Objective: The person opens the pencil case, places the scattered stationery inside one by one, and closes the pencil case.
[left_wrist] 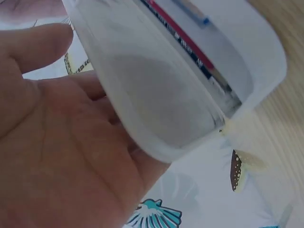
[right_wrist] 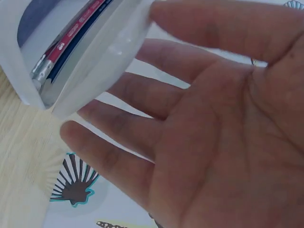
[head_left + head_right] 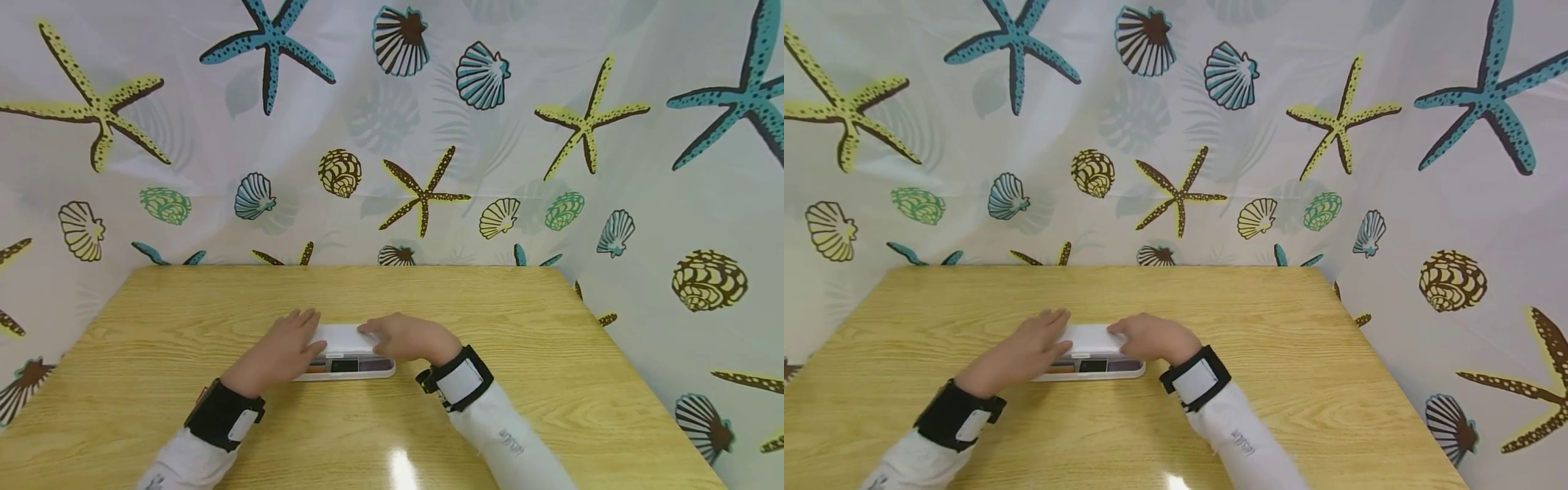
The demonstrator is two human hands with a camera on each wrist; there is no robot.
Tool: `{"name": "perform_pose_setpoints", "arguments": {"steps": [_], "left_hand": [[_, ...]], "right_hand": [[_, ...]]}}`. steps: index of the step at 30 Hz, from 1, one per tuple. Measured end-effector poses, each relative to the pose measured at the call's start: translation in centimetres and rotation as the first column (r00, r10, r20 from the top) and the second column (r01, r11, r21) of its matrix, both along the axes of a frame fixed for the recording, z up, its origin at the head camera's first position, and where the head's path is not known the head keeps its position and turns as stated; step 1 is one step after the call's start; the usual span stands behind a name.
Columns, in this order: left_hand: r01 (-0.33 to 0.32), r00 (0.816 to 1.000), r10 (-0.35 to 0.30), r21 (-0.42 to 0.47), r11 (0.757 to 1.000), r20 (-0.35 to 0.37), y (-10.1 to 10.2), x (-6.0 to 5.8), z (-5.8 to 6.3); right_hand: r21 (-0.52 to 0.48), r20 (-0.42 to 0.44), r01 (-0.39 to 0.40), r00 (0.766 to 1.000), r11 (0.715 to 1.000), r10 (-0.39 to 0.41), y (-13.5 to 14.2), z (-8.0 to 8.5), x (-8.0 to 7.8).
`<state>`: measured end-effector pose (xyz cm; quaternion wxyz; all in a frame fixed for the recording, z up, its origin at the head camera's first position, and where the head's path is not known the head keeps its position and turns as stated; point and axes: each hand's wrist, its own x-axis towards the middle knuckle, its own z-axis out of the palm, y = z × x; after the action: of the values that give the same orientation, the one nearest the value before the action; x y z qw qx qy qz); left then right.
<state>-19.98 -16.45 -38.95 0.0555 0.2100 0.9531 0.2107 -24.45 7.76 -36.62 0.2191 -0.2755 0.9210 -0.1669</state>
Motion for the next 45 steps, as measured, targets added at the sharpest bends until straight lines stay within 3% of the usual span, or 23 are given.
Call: {"name": "perform_pose_setpoints", "arguments": {"steps": [4, 11, 24, 32, 45], "left_hand": [[0.016, 0.999, -0.015, -0.027, 1.000, 0.042, 0.6, 0.3, -0.4], [0.027, 0.999, -0.024, -0.060, 0.998, 0.039, 0.8, 0.4, -0.5], [0.021, 1.000, -0.023, -0.097, 0.995, -0.019, 1.1, 0.4, -1.0], [0.012, 0.996, -0.023, -0.135, 0.991, -0.086, 1.2, 0.3, -1.2], [-0.027, 0.992, 0.005, -0.181, 0.983, -0.122, 1.4, 0.5, -1.0]], "right_hand": [[0.036, -0.048, 0.005, 0.999, 0.999, -0.003, -0.5, 0.2, 0.7], [0.048, -0.175, -0.014, 0.984, 0.999, 0.022, -1.0, -0.5, 0.9], [0.182, -0.390, 0.031, 0.920, 0.983, 0.043, -2.0, -1.8, 1.3], [0.170, -0.409, 0.045, 0.912, 0.984, 0.028, -2.3, -2.1, 1.3], [0.156, -0.425, 0.038, 0.905, 0.987, 0.033, -2.2, -2.0, 1.1]]}}
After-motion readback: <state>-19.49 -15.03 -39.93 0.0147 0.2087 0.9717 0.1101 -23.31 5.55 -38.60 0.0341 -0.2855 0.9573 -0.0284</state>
